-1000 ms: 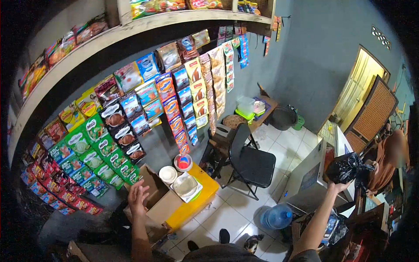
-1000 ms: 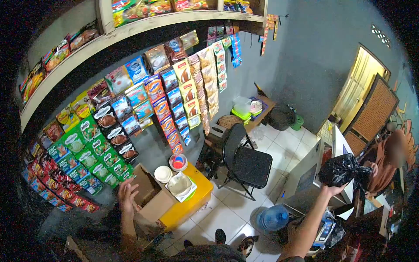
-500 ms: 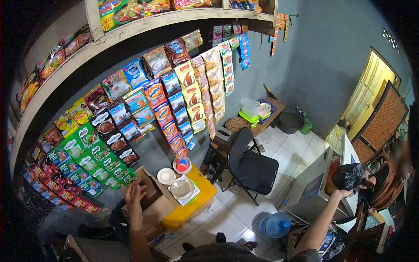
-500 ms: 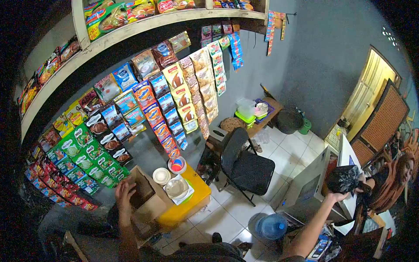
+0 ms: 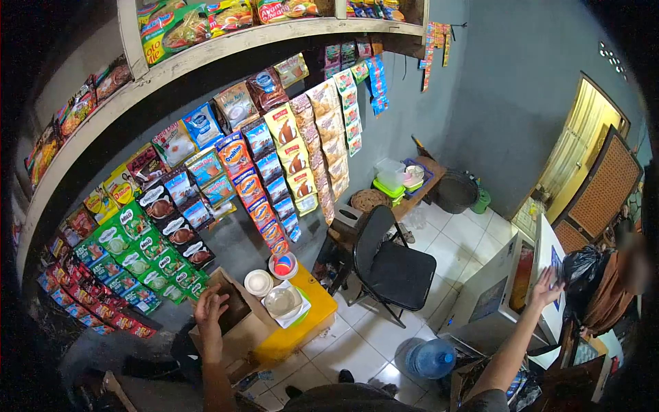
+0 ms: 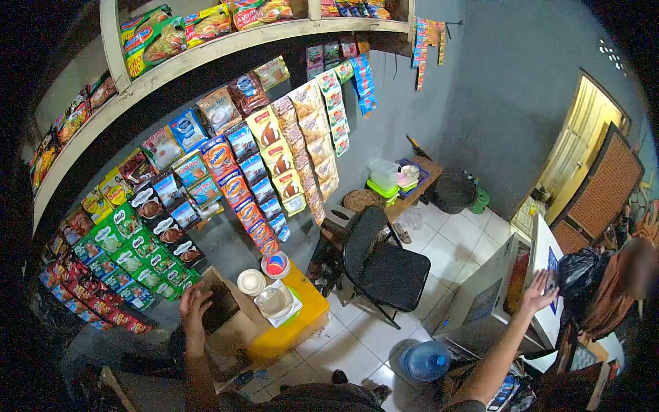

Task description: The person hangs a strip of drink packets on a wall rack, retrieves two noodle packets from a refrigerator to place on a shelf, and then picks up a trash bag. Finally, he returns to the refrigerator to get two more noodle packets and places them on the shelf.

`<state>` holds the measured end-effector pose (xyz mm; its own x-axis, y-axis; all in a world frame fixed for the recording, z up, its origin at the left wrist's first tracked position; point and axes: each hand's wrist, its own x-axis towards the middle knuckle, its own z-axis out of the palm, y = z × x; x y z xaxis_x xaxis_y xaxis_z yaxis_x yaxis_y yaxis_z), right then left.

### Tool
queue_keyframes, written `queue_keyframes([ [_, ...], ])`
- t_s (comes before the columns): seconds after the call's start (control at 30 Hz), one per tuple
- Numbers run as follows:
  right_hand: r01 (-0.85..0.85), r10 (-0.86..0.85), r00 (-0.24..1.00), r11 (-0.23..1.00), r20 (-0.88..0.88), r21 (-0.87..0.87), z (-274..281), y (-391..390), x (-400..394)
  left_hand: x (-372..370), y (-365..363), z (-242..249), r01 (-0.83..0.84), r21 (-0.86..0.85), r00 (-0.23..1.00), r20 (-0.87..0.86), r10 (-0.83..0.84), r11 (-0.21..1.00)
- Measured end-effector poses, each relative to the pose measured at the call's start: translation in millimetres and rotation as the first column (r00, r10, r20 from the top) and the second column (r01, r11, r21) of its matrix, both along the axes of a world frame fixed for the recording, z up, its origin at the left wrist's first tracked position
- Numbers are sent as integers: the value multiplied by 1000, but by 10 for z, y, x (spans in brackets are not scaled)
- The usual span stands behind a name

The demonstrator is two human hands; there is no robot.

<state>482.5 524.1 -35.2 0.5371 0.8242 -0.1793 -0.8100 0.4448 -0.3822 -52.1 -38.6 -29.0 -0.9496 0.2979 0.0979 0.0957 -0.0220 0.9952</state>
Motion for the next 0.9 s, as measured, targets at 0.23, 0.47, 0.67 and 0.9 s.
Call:
queue_keyframes([
  [0.23, -655, 658, 685, 744, 313, -131, -697, -832, -1907, 123, -277, -133, -32, -18, 999, -18, 32, 999],
  [0.47, -731, 657, -674, -532, 338, -427, -926, -4060, -4014, 868, -1451, -69, -176, -32, 966, -197, 167, 984],
  [0.67, 27, -243, -721, -946, 649, -324, -422, -6365, -3922, 2520, -2979, 59, -615, -98, 725, -461, 512, 782],
  [0.9, 573, -609, -450, -758, 653, -311, -341, -8774, -2827, 4862, -4048, -55, -983, -61, 185, -292, 938, 175],
])
